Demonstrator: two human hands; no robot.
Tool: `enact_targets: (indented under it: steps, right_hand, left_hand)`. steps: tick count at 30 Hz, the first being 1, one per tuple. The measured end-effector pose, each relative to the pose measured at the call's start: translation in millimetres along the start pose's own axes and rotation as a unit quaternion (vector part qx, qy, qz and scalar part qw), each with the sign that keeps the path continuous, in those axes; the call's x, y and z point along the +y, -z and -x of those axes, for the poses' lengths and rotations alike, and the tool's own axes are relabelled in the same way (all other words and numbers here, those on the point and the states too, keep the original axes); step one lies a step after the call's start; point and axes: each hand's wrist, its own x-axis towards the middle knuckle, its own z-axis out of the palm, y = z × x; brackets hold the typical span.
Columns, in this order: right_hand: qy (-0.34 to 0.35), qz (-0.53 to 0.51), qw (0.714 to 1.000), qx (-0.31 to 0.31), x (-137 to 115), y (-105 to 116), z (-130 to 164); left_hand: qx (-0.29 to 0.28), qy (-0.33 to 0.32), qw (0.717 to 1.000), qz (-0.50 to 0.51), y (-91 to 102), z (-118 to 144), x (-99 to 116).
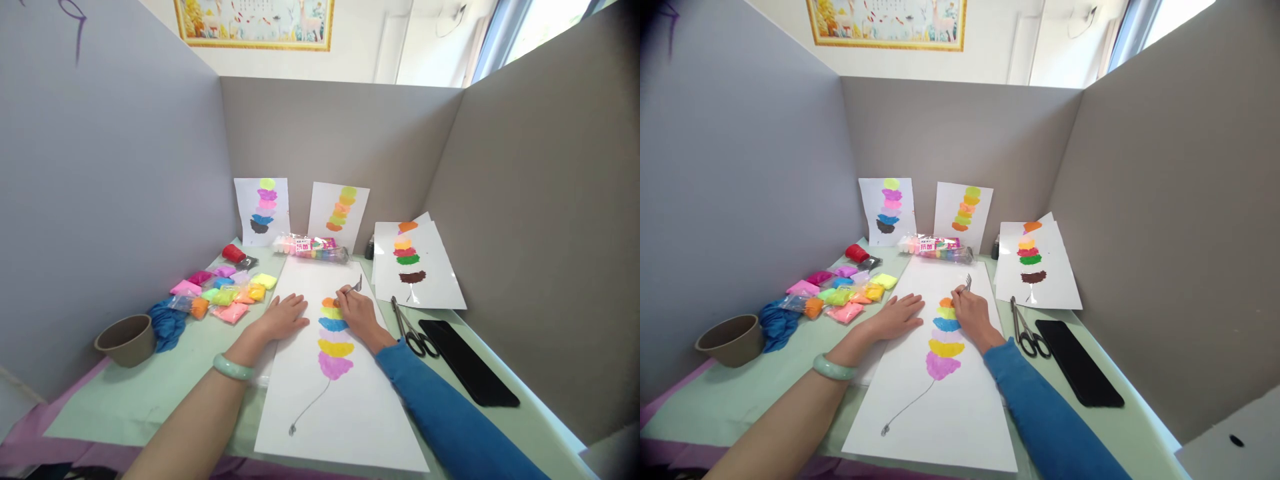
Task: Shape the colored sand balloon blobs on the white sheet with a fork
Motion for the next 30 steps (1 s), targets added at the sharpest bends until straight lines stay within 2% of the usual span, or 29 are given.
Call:
enact_targets:
  steps: [6, 30]
  right_hand:
    - [-0.025, -0.026, 0.999, 0.006, -4, 6, 0]
    - [-0.02, -0.032, 0.999, 0.01, -10, 13, 1]
  left_hand:
    - [0.002, -0.002, 1.0, -0.003, -0.9, -1, -1]
    - [0.009, -0.001, 1.0, -0.006, -2.3, -1, -2]
